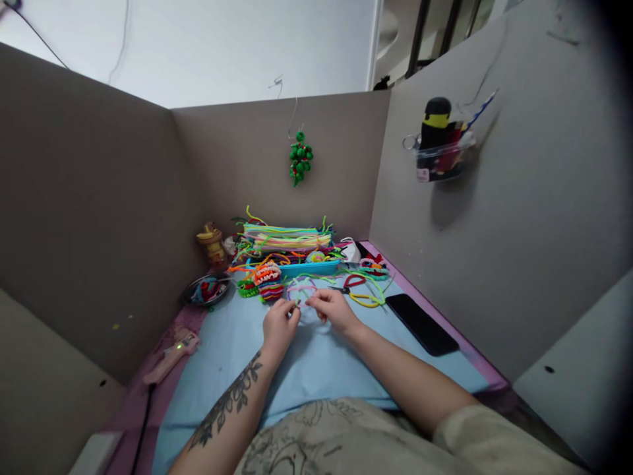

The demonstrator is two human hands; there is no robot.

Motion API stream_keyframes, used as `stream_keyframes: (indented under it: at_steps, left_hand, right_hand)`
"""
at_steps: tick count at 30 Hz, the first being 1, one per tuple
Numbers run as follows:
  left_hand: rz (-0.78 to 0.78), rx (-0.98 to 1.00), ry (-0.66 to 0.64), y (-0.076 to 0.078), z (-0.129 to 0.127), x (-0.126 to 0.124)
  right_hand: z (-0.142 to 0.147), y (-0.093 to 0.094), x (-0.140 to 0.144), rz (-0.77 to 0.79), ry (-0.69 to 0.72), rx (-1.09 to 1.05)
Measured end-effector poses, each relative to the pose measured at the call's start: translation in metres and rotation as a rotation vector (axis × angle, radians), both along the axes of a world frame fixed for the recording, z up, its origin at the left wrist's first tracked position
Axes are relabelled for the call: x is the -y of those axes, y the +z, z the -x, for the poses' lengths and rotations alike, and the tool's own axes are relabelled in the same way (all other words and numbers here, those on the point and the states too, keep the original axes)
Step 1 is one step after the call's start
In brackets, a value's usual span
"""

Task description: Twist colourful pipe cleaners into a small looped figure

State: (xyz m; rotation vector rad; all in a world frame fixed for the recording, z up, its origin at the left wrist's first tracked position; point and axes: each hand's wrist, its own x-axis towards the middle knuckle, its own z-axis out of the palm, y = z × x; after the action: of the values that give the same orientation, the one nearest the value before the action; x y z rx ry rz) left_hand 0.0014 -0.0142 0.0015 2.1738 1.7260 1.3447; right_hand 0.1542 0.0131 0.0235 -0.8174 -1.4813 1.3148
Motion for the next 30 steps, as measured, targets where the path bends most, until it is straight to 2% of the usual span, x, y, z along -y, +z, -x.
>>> stream_keyframes:
  at_steps: [4, 7, 10, 12, 15, 20, 22, 24, 26, 28, 30]
  left_hand:
    - [-0.009, 0.032, -0.012, 0.000, 0.001, -0.001]
    - [-0.015, 0.036, -0.025, 0.001, 0.001, 0.000]
    - [-0.021, 0.038, -0.030, 0.001, 0.001, 0.000]
    - [-0.023, 0.038, -0.023, 0.001, 0.001, 0.000]
    - [-0.016, 0.042, -0.006, -0.001, 0.002, -0.003]
    - [-0.010, 0.070, -0.005, -0.004, 0.002, -0.005]
    - [-0.009, 0.075, -0.014, -0.004, 0.003, -0.005]
    - [-0.006, 0.078, -0.018, -0.004, 0.003, -0.004]
    - [-0.005, 0.080, -0.022, -0.003, 0.002, -0.004]
    - [-0.007, 0.079, -0.021, -0.003, 0.002, -0.004]
    - [-0.004, 0.069, -0.015, -0.003, 0.002, -0.005]
  right_hand:
    - [-0.003, 0.002, -0.006, 0.081, 0.064, -0.152]
    - [0.001, -0.003, -0.002, -0.025, 0.125, -0.024]
    - [0.007, -0.006, 0.005, -0.227, -0.009, 0.127]
    - [0.007, -0.005, 0.007, -0.298, -0.092, 0.159]
    - [0.001, -0.002, 0.002, -0.175, -0.048, 0.056]
    - [-0.010, 0.001, -0.014, 0.208, 0.100, -0.419]
    - [-0.009, 0.001, -0.014, 0.243, 0.152, -0.419]
    - [-0.004, 0.000, -0.008, 0.172, 0.196, -0.267]
    - [0.003, -0.001, -0.001, 0.007, 0.187, -0.072]
    - [0.007, -0.003, 0.003, -0.153, 0.091, 0.034]
    - [0.008, -0.004, 0.004, -0.190, 0.032, 0.062]
